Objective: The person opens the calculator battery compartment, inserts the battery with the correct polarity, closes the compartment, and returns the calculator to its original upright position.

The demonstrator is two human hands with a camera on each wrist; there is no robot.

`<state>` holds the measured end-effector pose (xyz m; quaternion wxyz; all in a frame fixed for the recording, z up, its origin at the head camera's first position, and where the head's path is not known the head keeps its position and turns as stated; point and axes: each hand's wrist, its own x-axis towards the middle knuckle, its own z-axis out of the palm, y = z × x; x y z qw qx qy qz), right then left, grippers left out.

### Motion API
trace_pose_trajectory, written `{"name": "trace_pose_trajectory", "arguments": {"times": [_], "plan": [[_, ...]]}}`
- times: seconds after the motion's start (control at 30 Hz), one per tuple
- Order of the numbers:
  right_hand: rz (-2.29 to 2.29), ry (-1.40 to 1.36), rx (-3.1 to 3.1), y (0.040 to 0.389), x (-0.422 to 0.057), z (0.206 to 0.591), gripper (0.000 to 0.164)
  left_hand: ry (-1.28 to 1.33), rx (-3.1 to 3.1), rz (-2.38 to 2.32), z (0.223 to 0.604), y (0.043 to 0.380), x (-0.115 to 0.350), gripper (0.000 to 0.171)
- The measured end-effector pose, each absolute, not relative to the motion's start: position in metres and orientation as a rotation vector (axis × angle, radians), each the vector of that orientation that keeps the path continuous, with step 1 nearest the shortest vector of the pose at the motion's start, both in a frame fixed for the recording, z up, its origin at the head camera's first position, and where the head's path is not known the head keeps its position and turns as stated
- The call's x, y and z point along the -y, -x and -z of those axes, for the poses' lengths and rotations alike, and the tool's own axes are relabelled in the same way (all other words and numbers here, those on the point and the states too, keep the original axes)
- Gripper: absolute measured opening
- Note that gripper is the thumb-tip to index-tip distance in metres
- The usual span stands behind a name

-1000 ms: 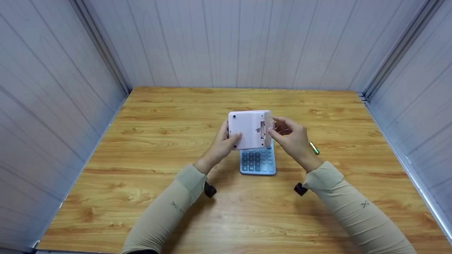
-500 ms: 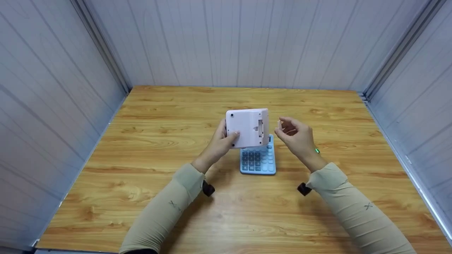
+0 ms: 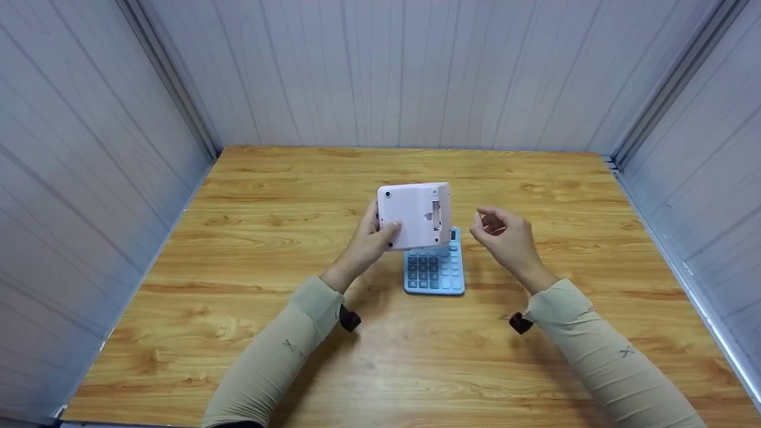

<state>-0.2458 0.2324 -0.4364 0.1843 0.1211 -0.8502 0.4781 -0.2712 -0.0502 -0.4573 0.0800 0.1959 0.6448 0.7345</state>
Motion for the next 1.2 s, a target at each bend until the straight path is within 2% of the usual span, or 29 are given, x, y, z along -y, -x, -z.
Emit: {"name": "trace_pose_trajectory", "arguments": {"times": [0.1,0.9,1.2], "plan": [[-1.316,-0.333,2.437,0.255,-0.243,0.451,0.033,-0.583,-1.921,-2.203,0.456,0.271,0.051,0.052],[-1.125,-0.298,2.755,0.26,-0.265,0.476,0.039,-0.525,-1.913,-2.218,0.454,0.272,0.055,0.049],[-1.136,-0.207,2.919,0.26,-0.272,0.482,0.035,-0.546,-1.906,-2.222,0.454,0.271,0.056,0.051]]}}
